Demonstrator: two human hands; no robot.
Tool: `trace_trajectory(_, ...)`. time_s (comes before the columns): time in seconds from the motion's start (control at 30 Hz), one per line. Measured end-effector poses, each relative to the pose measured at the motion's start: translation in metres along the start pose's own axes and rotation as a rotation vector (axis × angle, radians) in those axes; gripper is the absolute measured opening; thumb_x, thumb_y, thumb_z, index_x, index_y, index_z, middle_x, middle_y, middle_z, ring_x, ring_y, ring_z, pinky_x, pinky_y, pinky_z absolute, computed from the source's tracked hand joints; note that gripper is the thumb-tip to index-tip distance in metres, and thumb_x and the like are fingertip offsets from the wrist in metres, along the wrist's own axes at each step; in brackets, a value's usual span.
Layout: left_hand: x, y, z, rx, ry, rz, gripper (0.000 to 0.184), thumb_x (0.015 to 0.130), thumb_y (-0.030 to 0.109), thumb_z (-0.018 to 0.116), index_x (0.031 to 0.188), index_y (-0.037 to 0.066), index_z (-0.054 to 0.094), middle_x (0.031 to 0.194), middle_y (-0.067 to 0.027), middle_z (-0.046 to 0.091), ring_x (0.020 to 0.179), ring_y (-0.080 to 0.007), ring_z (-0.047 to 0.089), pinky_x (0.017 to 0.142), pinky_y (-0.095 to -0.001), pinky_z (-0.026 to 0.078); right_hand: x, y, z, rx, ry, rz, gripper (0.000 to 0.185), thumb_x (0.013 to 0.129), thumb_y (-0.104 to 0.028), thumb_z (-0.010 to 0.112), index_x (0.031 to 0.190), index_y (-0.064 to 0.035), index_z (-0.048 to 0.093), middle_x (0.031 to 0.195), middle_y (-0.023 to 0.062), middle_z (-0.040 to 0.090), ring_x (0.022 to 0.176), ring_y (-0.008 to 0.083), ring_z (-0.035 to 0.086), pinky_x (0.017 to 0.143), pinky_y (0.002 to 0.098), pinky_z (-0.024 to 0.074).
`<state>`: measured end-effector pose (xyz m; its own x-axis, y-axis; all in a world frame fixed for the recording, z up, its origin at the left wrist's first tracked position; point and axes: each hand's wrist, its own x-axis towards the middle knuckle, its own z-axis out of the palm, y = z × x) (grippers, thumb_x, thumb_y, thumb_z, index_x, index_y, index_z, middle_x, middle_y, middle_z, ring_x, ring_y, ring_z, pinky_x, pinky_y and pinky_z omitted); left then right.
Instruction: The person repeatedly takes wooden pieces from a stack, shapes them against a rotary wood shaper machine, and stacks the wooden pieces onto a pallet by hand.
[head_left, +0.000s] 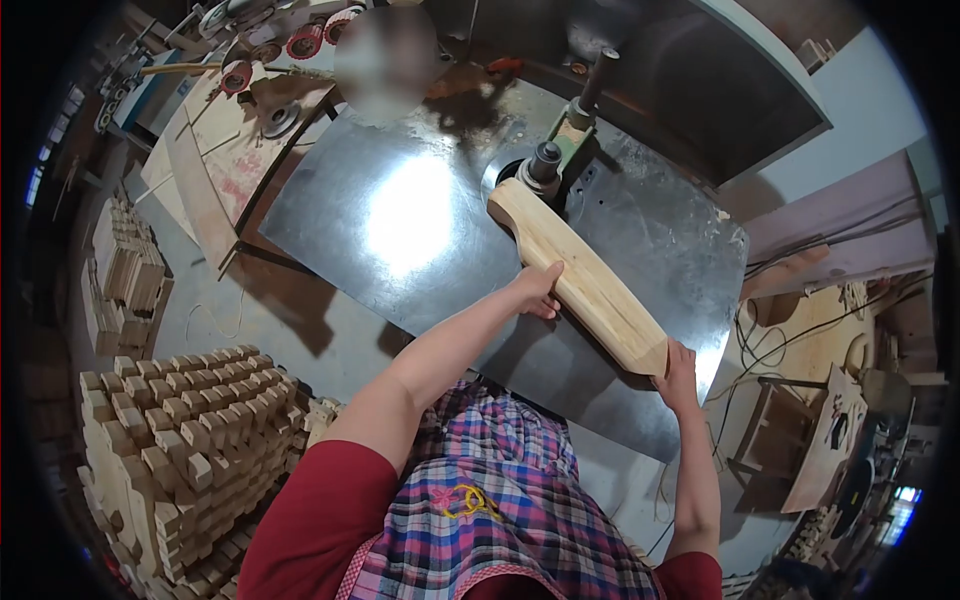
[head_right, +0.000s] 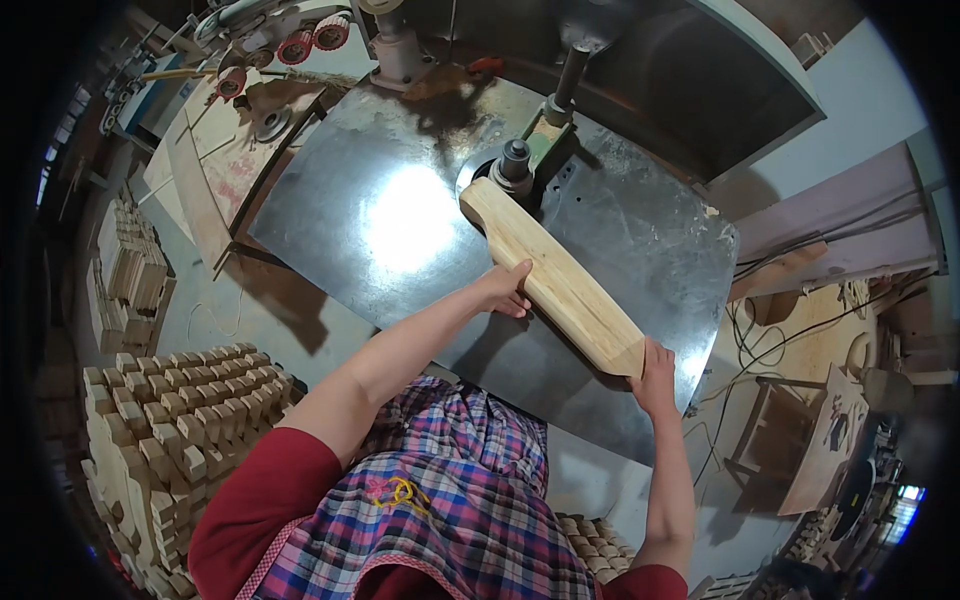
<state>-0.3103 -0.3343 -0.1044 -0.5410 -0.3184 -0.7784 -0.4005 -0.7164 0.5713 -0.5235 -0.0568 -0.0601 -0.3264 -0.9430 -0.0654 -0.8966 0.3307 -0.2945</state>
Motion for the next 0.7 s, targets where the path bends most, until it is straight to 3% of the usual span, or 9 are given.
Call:
trace_trajectory(0.2,0.044,-0.015,-0.036,-0.136,0.045,0.118,0.061,0.092,0.041,0.047,0.112,-0.015,0.038,0.091,-0.0252,0.054,0.067,-0.0318,0.060,0.055,-0.0332,0.054,0.018,-0.024,0.010,-0.005,0.046,0.000,0.075,0.060,0.000,0.066,0.129,-0.0008,0.039,0.120,0.0178,0.048,0.104,0.0348,0.044,0.093,0.0396,0.0367)
trace_trajectory(0.3,0.029,-0.011,-0.046,-0.218,0.056,0.155,0.060,0.091,0.041,0.049,0.113,-0.014,0.040,0.094,-0.0247,0.054,0.071,-0.0311,0.060,0.059,-0.0338,0.054,0.024,-0.045,0.020,-0.024,0.079,0.046,0.069,0.062,-0.002,0.065,0.127,-0.0004,0.041,0.121,0.0181,0.047,0.105,0.0348,0.044,0.093,0.0396,0.0367)
trace_trajectory(0.37,0.011,-0.019,-0.062,-0.313,0.071,0.189,0.060,0.090,0.041,0.051,0.114,-0.013,0.041,0.096,-0.0242,0.054,0.075,-0.0303,0.059,0.063,-0.0344,0.054,0.023,-0.077,0.032,-0.036,0.354,-0.007,0.053,0.067,-0.008,0.065,0.117,-0.0012,0.051,0.112,0.0165,0.053,0.099,0.0327,0.048,0.089,0.0388,0.0385)
trace_trajectory(0.43,-0.009,-0.030,-0.081,-0.416,0.093,0.220,0.060,0.089,0.042,0.052,0.115,-0.012,0.042,0.099,-0.0236,0.055,0.079,-0.0295,0.059,0.067,-0.0350,0.053,0.006,-0.122,0.059,0.211,0.312,0.130,0.036,0.073,-0.016,0.064,0.105,-0.0023,0.058,0.098,0.0148,0.060,0.080,0.0315,0.055,0.076,0.0385,0.0451)
trace_trajectory(0.47,-0.018,-0.035,-0.091,-0.467,0.106,0.232,0.060,0.089,0.042,0.053,0.115,-0.012,0.043,0.100,-0.0234,0.055,0.081,-0.0291,0.059,0.068,-0.0354,0.053,0.008,-0.157,0.049,0.328,-0.119,0.390,0.027,0.084,-0.025,0.057,0.097,-0.0011,0.057,0.093,0.0143,0.059,0.062,0.0215,0.054,0.057,0.0310,0.0447)
trace_trajectory(0.53,-0.031,-0.035,-0.115,-0.558,0.126,0.253,0.061,0.088,0.042,0.055,0.116,-0.011,0.044,0.103,-0.0228,0.055,0.085,-0.0284,0.059,0.072,-0.0360,0.052,0.022,-0.189,0.069,1.101,-0.431,0.739,0.046,0.088,-0.043,0.052,0.097,0.0015,0.057,0.090,0.0155,0.060,0.056,0.0185,0.052,0.051,0.0288,0.0447)
trace_trajectory(0.6,-0.053,-0.025,-0.150,-0.578,0.164,0.177,0.054,0.086,0.038,0.059,0.117,-0.005,0.048,0.107,-0.0181,0.056,0.094,-0.0274,0.057,0.082,-0.0375,0.047,0.056,-0.222,0.074,1.470,-0.305,0.958,0.063,0.087,-0.055,0.047,0.098,0.0061,0.057,0.091,0.0167,0.060,0.058,0.0170,0.052,0.052,0.0269,0.0458)
trace_trajectory(0.63,-0.053,-0.020,-0.169,-0.547,0.155,0.165,0.054,0.086,0.038,0.059,0.117,-0.005,0.048,0.107,-0.0181,0.056,0.094,-0.0274,0.057,0.082,-0.0375,0.047,0.073,-0.236,0.083,1.494,-0.283,0.974,0.063,0.087,-0.055,0.047,0.098,0.0061,0.057,0.091,0.0167,0.060,0.058,0.0170,0.052,0.052,0.0269,0.0458)
trace_trajectory(0.7,-0.051,-0.010,-0.204,-0.655,0.101,0.198,0.060,0.082,0.038,0.064,0.124,0.000,0.044,0.116,-0.0165,0.051,0.109,-0.0279,0.049,0.096,-0.0398,0.035,0.108,-0.259,0.107,1.651,-0.191,1.032,0.071,0.086,-0.059,0.046,0.103,0.0102,0.052,0.090,0.0178,0.059,0.062,0.0181,0.053,0.052,0.0295,0.0461)
